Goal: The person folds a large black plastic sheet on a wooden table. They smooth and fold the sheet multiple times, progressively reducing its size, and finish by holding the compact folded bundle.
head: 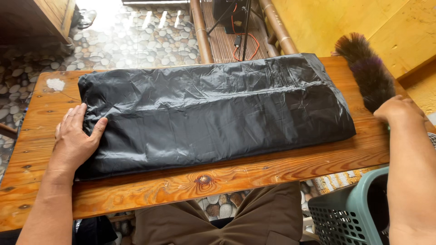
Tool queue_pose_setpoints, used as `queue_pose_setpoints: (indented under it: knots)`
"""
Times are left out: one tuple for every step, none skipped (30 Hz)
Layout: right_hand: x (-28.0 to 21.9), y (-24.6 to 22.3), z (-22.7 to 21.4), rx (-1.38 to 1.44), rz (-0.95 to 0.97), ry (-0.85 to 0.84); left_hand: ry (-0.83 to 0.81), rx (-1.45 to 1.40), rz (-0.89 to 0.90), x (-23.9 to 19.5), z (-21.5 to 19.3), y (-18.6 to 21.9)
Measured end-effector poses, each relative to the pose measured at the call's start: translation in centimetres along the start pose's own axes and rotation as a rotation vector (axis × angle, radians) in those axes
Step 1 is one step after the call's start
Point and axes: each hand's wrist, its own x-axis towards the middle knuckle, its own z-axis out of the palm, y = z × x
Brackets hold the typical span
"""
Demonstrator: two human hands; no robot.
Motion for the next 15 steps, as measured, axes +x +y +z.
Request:
queue_pose_setpoints:
  knots:
    - [0.0, -0.4, -0.1, -0.001, -0.003, -0.003, -0.001, 0.004, -0.003, 0.1, -0.5, 0.4]
    - [-0.1, -0.8, -0.2, -0.017, -0.015, 0.012, -0.052, -0.006, -0.058, 0.2, -0.9, 0.9]
    - [-0.1, -1.3, -0.5, -0.029, -0.027, 0.028, -0.099, -0.016, -0.11, 0.6, -1.5, 1.3]
    - [1.6, -1.6, 0.3, -0.026, -0.031, 0.027, -0.096, -0.013, -0.111, 1.0, -2.2, 1.8]
    - [3.3, -1.8, 1.0, -0.053, -0.13, 0.221, -0.134, -0.012, -0.165, 1.4, -2.7, 2.4]
    - [5.1, -2.0, 1.6, -0.08, -0.229, 0.414, -0.172, -0.011, -0.22, 1.7, -3.3, 2.9]
    - [3.7, -3.1, 1.1, -0.083, -0.232, 0.415, -0.172, -0.013, -0.224, 2.4, -3.9, 3.7]
    - [2.3, -4.2, 0.6, 0.082, -0.334, 0.389, -0.23, 0.019, -0.289, 3.0, -4.4, 4.5]
    - [0.9, -5.3, 0.1, 0.251, -0.436, 0.361, -0.284, 0.054, -0.353, 3.8, -5.1, 5.3]
    - [1.8, -6.7, 0.9, 0.251, -0.438, 0.36, -0.283, 0.054, -0.355, 4.5, -4.7, 5.0]
    - [2.6, -8.1, 1.6, 0.393, -0.486, 0.285, -0.247, 0.058, -0.349, 5.4, -4.4, 4.7]
    - [3.5, -9.5, 2.3, 0.536, -0.534, 0.208, -0.211, 0.062, -0.344, 6.3, -4.1, 4.4]
    - [3.3, -10.5, 2.8, 0.541, -0.538, 0.212, -0.204, 0.063, -0.343, 6.6, -3.8, 4.5]
    - [3.1, -11.4, 3.3, 0.52, -0.469, 0.22, -0.193, 0.017, -0.381, 7.0, -3.5, 4.5]
    - [2.8, -12.4, 4.0, 0.497, -0.399, 0.226, -0.185, -0.03, -0.419, 7.3, -3.1, 4.5]
